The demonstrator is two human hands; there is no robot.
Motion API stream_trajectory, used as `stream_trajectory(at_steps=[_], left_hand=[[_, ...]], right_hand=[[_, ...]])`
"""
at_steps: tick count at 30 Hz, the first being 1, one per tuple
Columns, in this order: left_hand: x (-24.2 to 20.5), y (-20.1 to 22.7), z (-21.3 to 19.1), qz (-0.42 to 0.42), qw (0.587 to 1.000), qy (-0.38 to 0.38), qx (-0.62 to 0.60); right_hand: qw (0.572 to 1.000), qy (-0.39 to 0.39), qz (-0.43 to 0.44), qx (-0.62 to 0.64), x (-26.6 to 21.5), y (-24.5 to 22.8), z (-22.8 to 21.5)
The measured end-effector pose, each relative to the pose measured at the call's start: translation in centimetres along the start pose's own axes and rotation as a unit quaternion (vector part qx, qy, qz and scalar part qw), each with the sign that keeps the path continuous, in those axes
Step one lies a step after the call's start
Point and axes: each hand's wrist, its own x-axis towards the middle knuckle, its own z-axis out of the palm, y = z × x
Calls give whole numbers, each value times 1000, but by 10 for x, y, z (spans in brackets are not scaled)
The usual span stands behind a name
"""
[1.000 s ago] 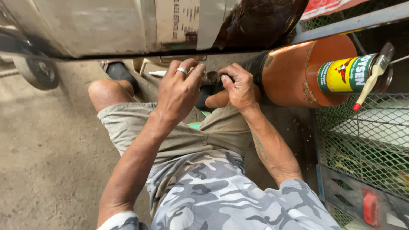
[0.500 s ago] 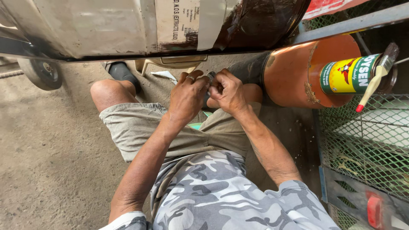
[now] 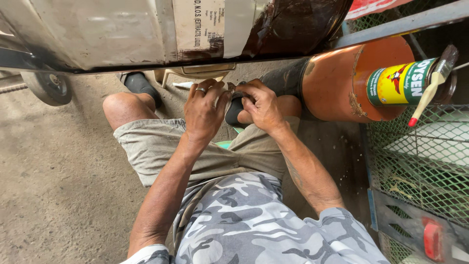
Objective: The person sits on a low stool and peels a paper label off the side of a white metal drum using both hands. The label is removed in sections and torn apart as it is pulled away from the drum surface.
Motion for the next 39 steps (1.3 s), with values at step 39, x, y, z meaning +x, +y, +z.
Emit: stream_trajectory(at_steps=[39], left_hand=[[-4, -8, 5, 28, 998, -51, 28]], right_hand=[[945, 127, -214, -212, 92, -88, -82]])
